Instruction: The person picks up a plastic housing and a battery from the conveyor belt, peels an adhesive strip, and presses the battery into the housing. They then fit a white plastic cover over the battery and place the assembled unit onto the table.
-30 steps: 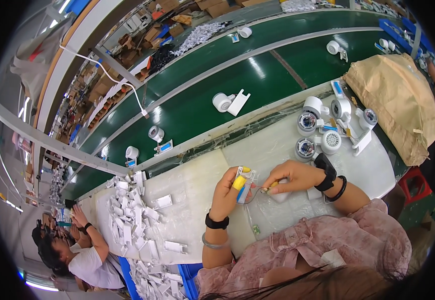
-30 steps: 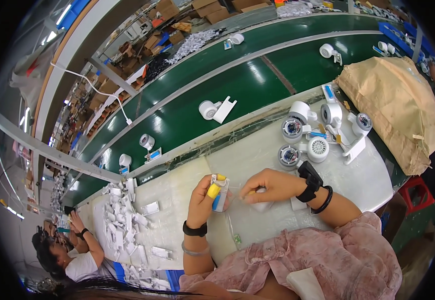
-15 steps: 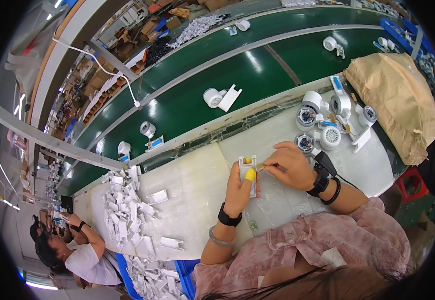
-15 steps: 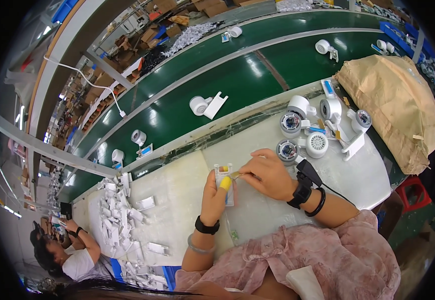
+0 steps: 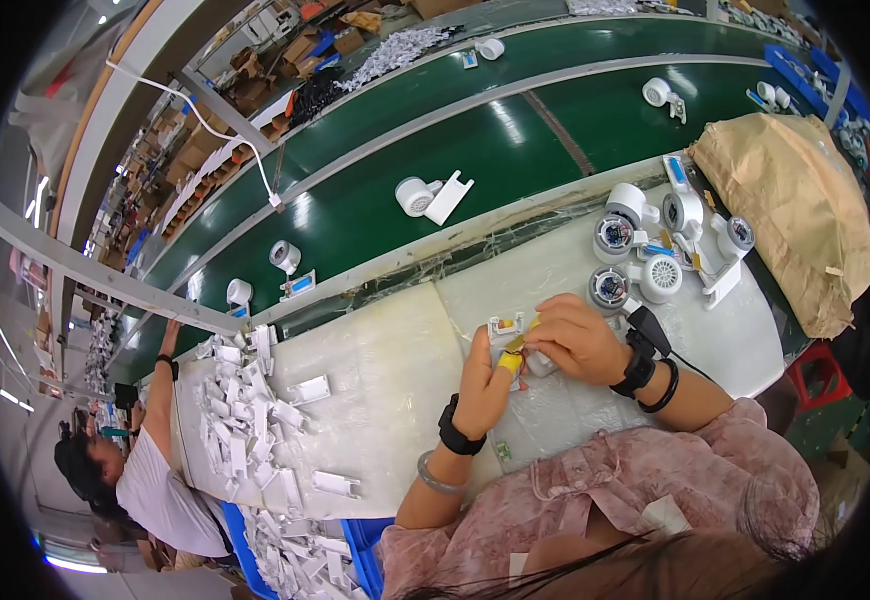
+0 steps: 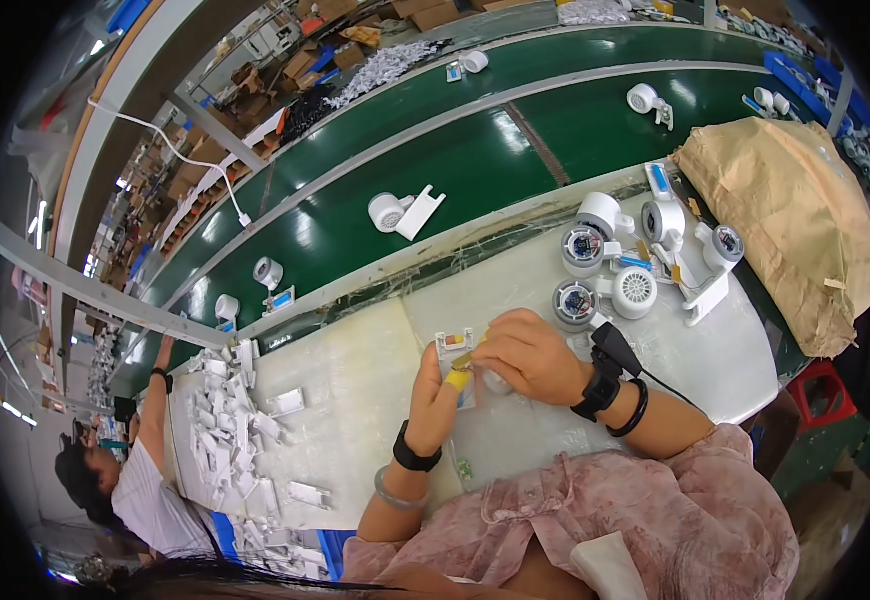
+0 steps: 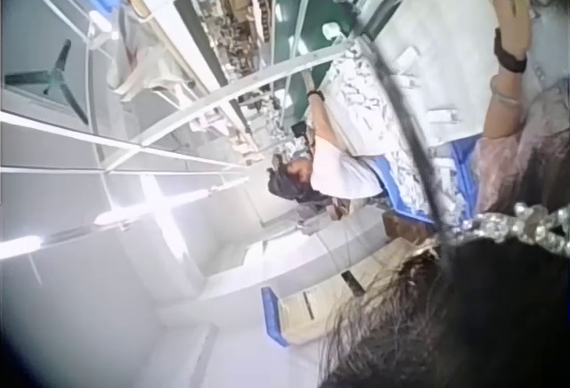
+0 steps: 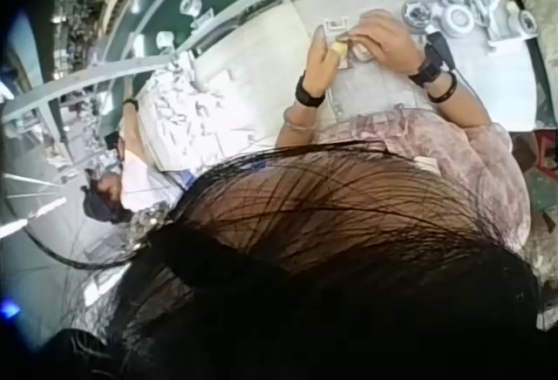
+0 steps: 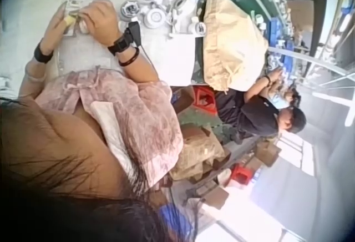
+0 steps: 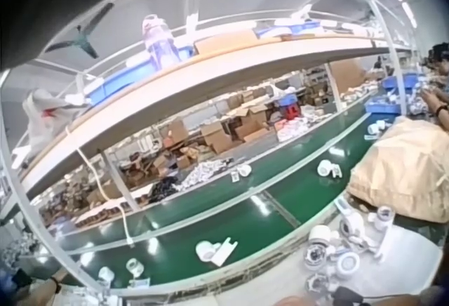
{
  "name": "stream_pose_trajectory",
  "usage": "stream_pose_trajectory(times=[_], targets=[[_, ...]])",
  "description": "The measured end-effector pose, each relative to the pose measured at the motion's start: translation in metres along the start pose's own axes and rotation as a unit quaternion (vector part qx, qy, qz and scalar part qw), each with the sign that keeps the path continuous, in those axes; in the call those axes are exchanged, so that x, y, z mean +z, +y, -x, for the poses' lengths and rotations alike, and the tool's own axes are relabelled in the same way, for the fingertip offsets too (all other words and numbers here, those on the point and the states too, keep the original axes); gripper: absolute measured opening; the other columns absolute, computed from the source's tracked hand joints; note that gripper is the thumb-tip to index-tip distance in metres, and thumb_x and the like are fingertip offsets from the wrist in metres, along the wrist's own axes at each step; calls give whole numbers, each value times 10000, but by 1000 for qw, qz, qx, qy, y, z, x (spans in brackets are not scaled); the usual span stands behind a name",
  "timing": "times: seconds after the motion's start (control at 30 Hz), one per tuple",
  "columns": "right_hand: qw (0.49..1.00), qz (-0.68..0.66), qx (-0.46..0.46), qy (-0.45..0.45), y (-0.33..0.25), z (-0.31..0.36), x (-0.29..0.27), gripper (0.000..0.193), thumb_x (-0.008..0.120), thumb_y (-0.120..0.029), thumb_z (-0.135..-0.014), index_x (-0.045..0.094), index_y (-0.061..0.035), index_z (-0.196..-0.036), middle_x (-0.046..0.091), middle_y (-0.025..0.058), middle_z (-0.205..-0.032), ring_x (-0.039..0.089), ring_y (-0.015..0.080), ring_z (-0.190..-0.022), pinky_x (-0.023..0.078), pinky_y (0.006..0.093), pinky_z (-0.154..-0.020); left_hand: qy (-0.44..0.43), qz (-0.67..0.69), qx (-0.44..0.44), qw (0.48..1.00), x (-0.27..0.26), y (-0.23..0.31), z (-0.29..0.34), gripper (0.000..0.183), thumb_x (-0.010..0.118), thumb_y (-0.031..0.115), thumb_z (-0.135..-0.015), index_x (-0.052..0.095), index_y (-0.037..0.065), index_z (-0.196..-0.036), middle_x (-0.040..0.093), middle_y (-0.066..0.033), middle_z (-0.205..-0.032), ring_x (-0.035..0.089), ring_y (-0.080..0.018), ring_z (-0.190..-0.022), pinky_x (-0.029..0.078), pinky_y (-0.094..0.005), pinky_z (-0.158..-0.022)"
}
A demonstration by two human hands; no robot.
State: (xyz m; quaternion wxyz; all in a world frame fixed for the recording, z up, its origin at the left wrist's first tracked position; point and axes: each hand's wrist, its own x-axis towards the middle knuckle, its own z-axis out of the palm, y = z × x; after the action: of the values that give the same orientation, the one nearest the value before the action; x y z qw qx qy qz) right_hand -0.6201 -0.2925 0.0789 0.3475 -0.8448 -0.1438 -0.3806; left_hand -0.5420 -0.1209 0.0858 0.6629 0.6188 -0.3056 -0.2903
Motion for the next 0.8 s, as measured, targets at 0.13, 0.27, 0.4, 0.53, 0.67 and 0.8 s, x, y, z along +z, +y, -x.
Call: stream_pose_trajectory(times=[0.13, 0.27, 0.4, 0.53, 0.67, 0.8], targets=[[1000, -4, 12, 13, -1, 1, 2, 207, 742, -39, -730, 658, -55, -918, 622, 100, -884, 593, 300, -863, 484, 390, -782, -8, -21, 15, 1000, 4, 3, 1, 330, 419, 23, -907, 382, 14, -1234, 555, -63, -934, 534, -93, -771, 500, -244, -621], [1000, -5, 12, 17, -2, -1, 0, 199, 752, -41, -717, 667, -55, -896, 604, 105, -856, 587, 293, -833, 484, 384, -745, -17, -65, 32, 997, 3, 8, 1, 319, 421, 19, -907, 383, 7, -1224, 555, -67, -924, 532, -91, -764, 498, -240, -623], [1000, 12, -2, 19, -2, -1, 0, 205, 755, -40, -700, 673, -53, -887, 600, 102, -859, 586, 288, -825, 486, 378, -733, -25, -53, 33, 998, 2, 9, 2, 286, 425, 4, -903, 385, -8, -1186, 552, -76, -919, 534, -105, -748, 494, -252, -650], [999, 21, -12, 24, -2, 0, -1, 207, 754, -38, -686, 683, -60, -879, 600, 95, -872, 585, 284, -822, 487, 375, -726, -19, -60, 46, 997, 7, 7, 3, 265, 425, -8, -895, 382, -20, -1156, 553, -86, -920, 542, -120, -737, 482, -259, -676], [999, 22, -21, 15, 0, -1, -2, 209, 750, -38, -679, 691, -73, -877, 597, 88, -875, 582, 279, -817, 489, 373, -719, -18, -71, 46, 996, 6, 5, 2, 286, 421, -15, -885, 375, -25, -1168, 555, -90, -921, 549, -124, -737, 479, -257, -671], [1000, 24, -13, 14, -1, -1, -2, 207, 752, -36, -679, 689, -76, -872, 596, 87, -858, 581, 279, -816, 488, 362, -717, -19, -64, 43, 997, 6, 3, 2, 304, 417, -19, -878, 370, -33, -1178, 558, -94, -924, 553, -127, -739, 485, -260, -668]])
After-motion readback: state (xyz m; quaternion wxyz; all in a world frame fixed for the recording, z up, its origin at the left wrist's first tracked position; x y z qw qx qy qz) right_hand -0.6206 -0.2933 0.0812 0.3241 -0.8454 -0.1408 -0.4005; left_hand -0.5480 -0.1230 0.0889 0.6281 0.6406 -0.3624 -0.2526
